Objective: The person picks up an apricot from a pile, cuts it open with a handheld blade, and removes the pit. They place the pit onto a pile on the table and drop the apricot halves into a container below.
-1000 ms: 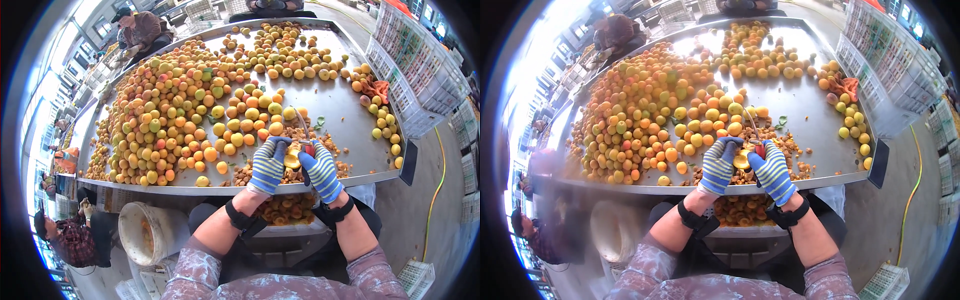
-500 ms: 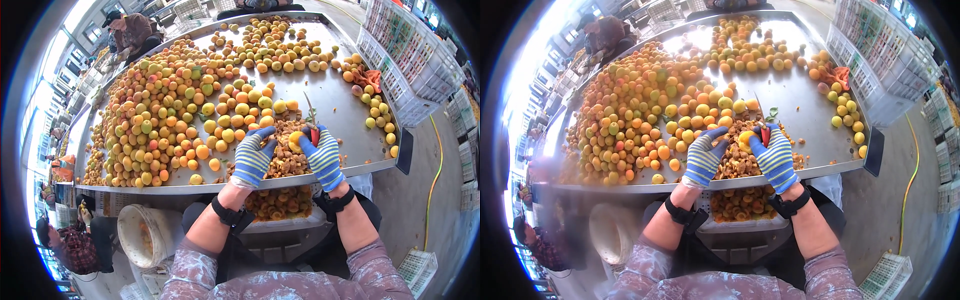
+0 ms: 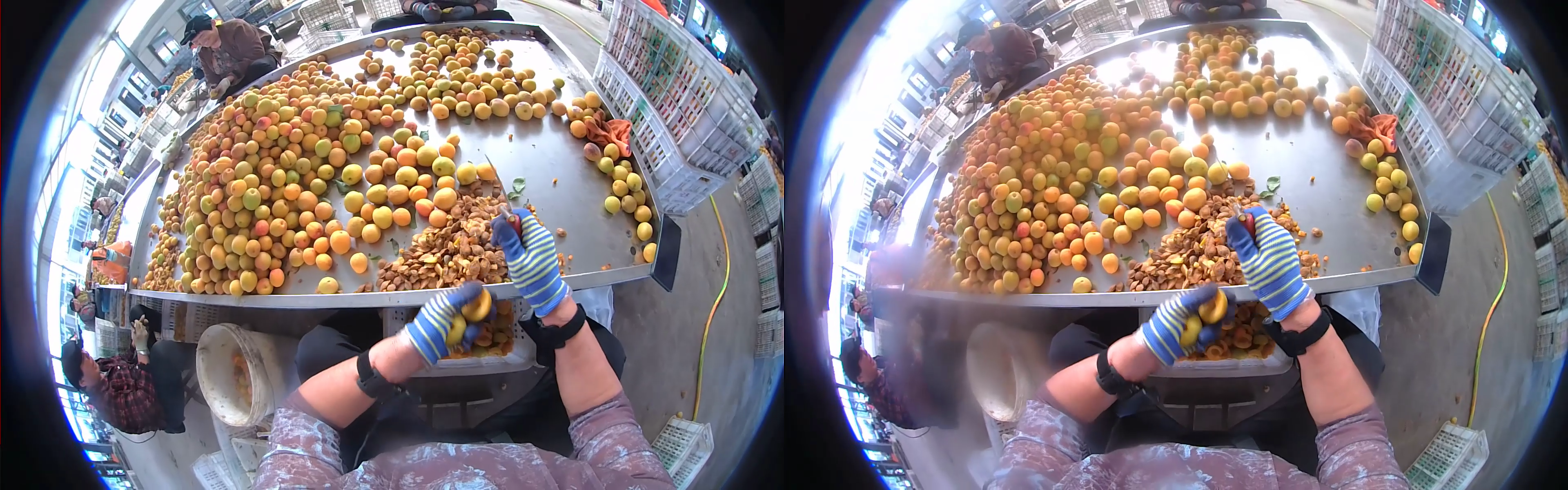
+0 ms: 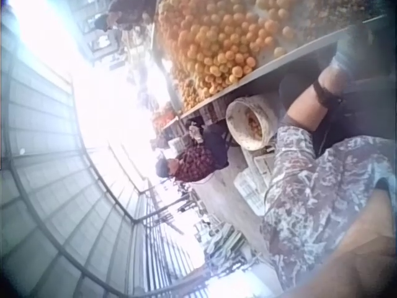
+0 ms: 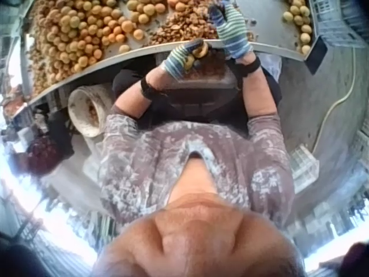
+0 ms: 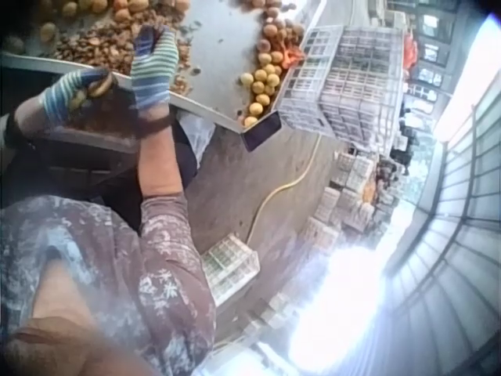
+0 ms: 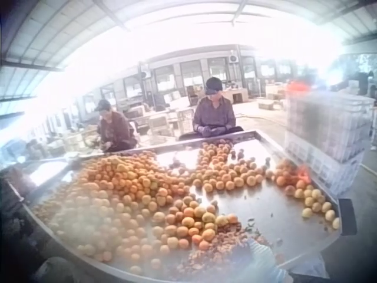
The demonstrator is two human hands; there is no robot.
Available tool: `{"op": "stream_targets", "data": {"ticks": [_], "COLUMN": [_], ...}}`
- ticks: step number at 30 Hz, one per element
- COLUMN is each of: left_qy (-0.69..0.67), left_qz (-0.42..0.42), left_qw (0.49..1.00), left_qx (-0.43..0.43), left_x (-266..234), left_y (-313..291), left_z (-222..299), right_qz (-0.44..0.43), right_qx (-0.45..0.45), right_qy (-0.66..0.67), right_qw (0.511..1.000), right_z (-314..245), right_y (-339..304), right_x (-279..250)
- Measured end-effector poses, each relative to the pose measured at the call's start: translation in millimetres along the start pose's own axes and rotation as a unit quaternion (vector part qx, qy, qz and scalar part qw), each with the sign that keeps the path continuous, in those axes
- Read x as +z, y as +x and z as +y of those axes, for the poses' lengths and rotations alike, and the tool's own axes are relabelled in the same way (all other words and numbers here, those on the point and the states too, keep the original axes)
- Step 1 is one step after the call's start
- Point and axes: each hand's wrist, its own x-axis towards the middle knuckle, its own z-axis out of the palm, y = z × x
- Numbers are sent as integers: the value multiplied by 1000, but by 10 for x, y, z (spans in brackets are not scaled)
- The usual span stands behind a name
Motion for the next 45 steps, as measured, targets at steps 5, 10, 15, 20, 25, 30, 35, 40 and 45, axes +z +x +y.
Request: {"op": "stream_targets", "data": {"ticks": [5, 10, 15, 20, 25, 30, 35, 40, 45], "left_qy": [-186, -45, 236, 314, 600, 759, 797, 778, 788], "left_qz": [-51, 202, 18, 91, 181, 221, 357, 346, 312], "left_qw": [970, 975, 970, 939, 679, 460, 449, 515, 521], "left_qx": [-148, -78, -52, 107, 382, 405, 188, 94, 98], "left_x": [-501, -530, -450, -155, -124, -278, -493, -843, -869], "left_y": [83, 76, -136, -79, 126, 338, 374, 366, 278], "left_z": [-587, -593, -155, 336, 782, 1050, 1304, 1374, 1424], "right_qz": [-7, 43, 68, 66, 24, -52, -151, -266, -317], "right_qx": [-11, -37, -28, 69, 256, 216, 197, 214, 39], "right_qy": [-78, -139, -85, -105, -48, -157, -233, -181, -136], "right_qw": [997, 989, 994, 990, 965, 962, 940, 922, 938], "right_z": [-13, 117, 168, 354, 433, 1119, 1081, 803, 781], "right_y": [-25, -10, 42, 333, 949, 1561, 1779, 1782, 1608], "right_x": [5, -48, -130, -292, -332, -314, 119, 710, 1172]}}
